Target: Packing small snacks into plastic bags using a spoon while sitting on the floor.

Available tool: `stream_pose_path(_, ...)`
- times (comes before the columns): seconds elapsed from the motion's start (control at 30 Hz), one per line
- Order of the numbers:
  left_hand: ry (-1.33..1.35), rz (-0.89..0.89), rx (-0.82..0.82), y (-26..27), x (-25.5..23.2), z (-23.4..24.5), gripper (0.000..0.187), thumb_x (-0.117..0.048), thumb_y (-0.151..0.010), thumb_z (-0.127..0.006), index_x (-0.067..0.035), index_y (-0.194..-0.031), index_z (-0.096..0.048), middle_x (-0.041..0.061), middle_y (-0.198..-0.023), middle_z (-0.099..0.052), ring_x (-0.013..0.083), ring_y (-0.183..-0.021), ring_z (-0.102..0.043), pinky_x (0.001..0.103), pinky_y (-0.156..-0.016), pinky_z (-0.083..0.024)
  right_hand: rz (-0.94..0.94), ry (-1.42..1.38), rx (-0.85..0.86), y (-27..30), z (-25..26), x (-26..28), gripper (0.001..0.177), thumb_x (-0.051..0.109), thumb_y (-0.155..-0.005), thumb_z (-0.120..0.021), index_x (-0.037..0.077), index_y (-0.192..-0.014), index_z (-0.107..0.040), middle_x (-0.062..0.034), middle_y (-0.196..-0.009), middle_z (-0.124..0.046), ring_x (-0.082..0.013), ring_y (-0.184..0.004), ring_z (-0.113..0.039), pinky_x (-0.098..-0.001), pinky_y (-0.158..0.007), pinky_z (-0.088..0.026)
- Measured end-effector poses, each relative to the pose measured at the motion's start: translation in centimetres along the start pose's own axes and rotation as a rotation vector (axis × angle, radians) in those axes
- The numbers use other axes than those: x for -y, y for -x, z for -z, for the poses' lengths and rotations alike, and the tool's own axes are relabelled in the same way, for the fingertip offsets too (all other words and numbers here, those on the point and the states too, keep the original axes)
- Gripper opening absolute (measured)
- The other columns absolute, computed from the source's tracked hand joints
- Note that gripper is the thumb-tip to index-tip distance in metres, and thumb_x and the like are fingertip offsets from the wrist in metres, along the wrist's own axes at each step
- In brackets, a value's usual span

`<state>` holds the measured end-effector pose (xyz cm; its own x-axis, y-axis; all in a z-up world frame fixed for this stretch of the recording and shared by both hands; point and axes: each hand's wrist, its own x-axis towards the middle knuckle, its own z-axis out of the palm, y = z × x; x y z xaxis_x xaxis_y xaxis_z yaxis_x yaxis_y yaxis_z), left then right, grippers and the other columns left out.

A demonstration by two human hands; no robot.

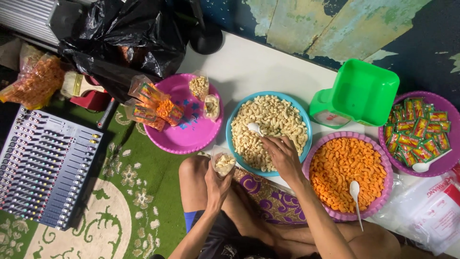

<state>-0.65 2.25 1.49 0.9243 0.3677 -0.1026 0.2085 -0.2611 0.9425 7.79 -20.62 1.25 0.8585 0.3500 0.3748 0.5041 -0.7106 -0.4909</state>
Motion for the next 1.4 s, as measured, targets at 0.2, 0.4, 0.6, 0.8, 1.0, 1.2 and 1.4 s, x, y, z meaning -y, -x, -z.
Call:
stream_pose_path(0.2,0.039,-0.055,-0.006,0.3,-1.4,1.0,0.056,-0.022,-0.076,-0.089,-0.007,-0.123,-0.063,0.018,-0.102,-0.072,0.0345,-0.099,-0.073,0.048,-0.088,-0.055,0.105,0.240,0.152,5.3,1.9,-1.5,0.047,0.001,-0.090,-0.069,0.023,-0.131,-0.066,0.0048,-0.113,-0.069,-0.0171,-0.105,-0.058,-0.0296,-0.080,-0.049)
stream_pose_path(0.4,0.074,-0.067,0.016,1.4,-1.1,0.6,0.060,-0.017,-0.074,-0.089,-0.008,-0.128,-0.063,0.020,-0.102,-0.073,0.0363,-0.099,-0.073,0.048,-0.090,-0.055,0.096,0.346,0.071,8.3,4.4,-2.5,0.034,0.007,-0.097,-0.064,0.023,-0.126,-0.068,0.0064,-0.109,-0.070,-0.0170,-0.102,-0.062,-0.0298,-0.077,-0.049)
stream_pose_path(0.6,0.071,-0.102,0.047,3.3,-0.7,1.1,0.067,-0.022,-0.071,-0.092,-0.011,-0.131,-0.064,0.017,-0.106,-0.074,0.0364,-0.103,-0.073,0.047,-0.093,-0.055,0.015,0.257,-0.055,8.0,4.1,-1.1,0.030,0.006,-0.100,-0.062,0.019,-0.126,-0.070,0.0024,-0.106,-0.072,-0.0195,-0.100,-0.065,-0.0310,-0.079,-0.051)
stream_pose_path(0.8,0.093,-0.133,0.096,5.7,-0.8,1.8,0.063,-0.021,-0.071,-0.092,-0.013,-0.128,-0.066,0.014,-0.103,-0.074,0.0339,-0.101,-0.074,0.046,-0.091,-0.056,-0.074,0.106,-0.071,7.6,0.1,3.2,0.033,0.008,-0.096,-0.066,0.020,-0.126,-0.072,0.0038,-0.108,-0.074,-0.0150,-0.102,-0.065,-0.0298,-0.080,-0.049)
stream_pose_path(1.0,0.252,-0.129,0.295,8.2,-2.1,4.0,0.058,-0.026,-0.086,-0.076,-0.008,-0.137,-0.054,0.012,-0.125,-0.068,0.0234,-0.115,-0.066,0.034,-0.094,-0.054,-0.171,0.067,-0.158,10.0,-1.3,3.1,0.033,0.008,-0.100,-0.064,0.009,-0.133,-0.066,-0.0043,-0.110,-0.076,-0.0200,-0.096,-0.061,-0.0323,-0.082,-0.049)
stream_pose_path(1.2,0.209,-0.152,0.281,9.9,-1.3,4.2,0.064,-0.031,-0.088,-0.075,-0.007,-0.141,-0.048,0.014,-0.129,-0.066,0.0264,-0.118,-0.066,0.034,-0.092,-0.060,-0.447,-0.045,-0.356,10.5,1.0,5.1,0.028,0.017,-0.108,-0.054,0.004,-0.126,-0.069,-0.0147,-0.115,-0.075,-0.0288,-0.105,-0.070,-0.0393,-0.084,-0.057)
stream_pose_path(1.4,0.211,-0.173,0.251,10.5,-1.4,4.3,0.064,-0.024,-0.087,-0.077,-0.009,-0.142,-0.049,0.013,-0.132,-0.066,0.0262,-0.122,-0.065,0.035,-0.099,-0.057,-0.517,-0.124,-0.346,11.9,-2.8,6.1,0.025,0.018,-0.106,-0.055,0.007,-0.125,-0.067,-0.0116,-0.112,-0.074,-0.0231,-0.099,-0.070,-0.0341,-0.082,-0.059)
